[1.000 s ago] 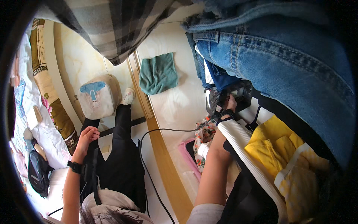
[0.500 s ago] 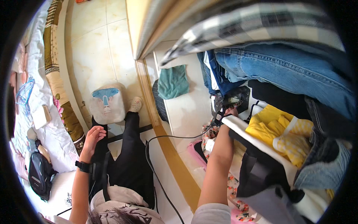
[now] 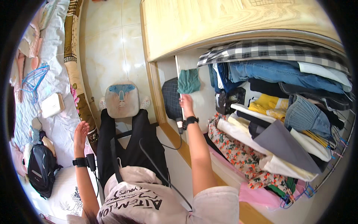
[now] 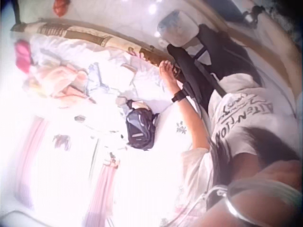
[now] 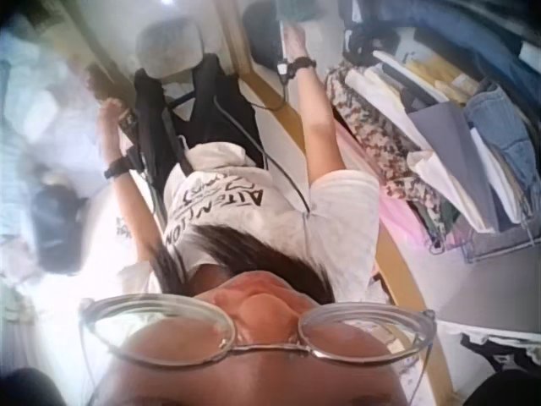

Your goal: The person picks up keys, a patterned storage box, and various accessory pouches from a bed and places them into an open wardrobe.

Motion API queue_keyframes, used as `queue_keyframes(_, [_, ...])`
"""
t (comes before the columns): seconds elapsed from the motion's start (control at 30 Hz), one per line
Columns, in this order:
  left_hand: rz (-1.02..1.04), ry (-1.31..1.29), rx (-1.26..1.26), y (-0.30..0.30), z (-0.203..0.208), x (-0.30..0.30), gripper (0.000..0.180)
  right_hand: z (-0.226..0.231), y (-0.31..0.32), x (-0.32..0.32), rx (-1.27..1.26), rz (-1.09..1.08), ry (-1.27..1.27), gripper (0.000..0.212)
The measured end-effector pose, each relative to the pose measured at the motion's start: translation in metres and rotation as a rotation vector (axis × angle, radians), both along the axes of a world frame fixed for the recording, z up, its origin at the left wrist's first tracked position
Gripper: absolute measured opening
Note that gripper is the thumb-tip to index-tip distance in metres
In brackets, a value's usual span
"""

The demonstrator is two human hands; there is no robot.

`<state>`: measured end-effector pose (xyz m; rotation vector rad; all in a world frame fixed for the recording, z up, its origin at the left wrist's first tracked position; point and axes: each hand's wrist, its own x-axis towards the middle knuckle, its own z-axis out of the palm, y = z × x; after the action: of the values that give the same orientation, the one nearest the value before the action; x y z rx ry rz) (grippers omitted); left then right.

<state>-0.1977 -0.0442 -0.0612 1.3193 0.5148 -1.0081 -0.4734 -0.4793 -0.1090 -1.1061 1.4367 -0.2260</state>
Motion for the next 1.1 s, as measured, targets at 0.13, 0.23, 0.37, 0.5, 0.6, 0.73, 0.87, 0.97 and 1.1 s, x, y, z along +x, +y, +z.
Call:
queue_keyframes(0.13, [0.054, 0.007, -0.003, 0.022, -0.012, 0.002, 0.025, 0.023, 0.03, 0.056, 0.074, 0.237, -0.066, 0.015])
queue_keyframes(0.23, [0.039, 0.044, 0.015, 0.025, -0.023, -0.004, 0.024, 0.028, 0.009, 0.055, -0.066, 0.115, -0.084, 0.015])
queue_keyframes(0.37, [-0.026, 0.093, 0.076, 0.018, -0.033, -0.017, 0.022, 0.04, -0.046, 0.001, -0.211, -0.126, -0.012, 0.01])
queue_keyframes(0.5, [-0.155, 0.156, 0.154, -0.032, -0.04, -0.034, 0.021, 0.042, -0.117, -0.11, -0.469, -0.465, 0.093, 0.009])
queue_keyframes(0.6, [-0.275, 0.164, 0.12, -0.08, -0.041, -0.047, 0.018, 0.038, -0.169, -0.179, -0.449, -0.606, 0.073, 0.016])
queue_keyframes(0.73, [-0.414, 0.187, 0.108, -0.142, -0.043, -0.07, 0.017, 0.023, -0.217, -0.231, -0.376, -0.573, 0.214, 0.028])
queue_keyframes(0.87, [-0.501, 0.204, 0.137, -0.178, -0.048, -0.094, 0.016, -0.002, -0.277, -0.283, -0.266, -0.641, 0.533, 0.033])
queue_keyframes(0.97, [-0.538, 0.209, 0.188, -0.189, -0.053, -0.104, 0.016, -0.016, -0.299, -0.292, -0.122, -0.608, 0.62, 0.036])
queue_keyframes(1.1, [-0.599, 0.228, 0.242, -0.192, -0.057, -0.111, 0.015, -0.02, -0.302, -0.282, -0.051, -0.531, 0.596, 0.033])
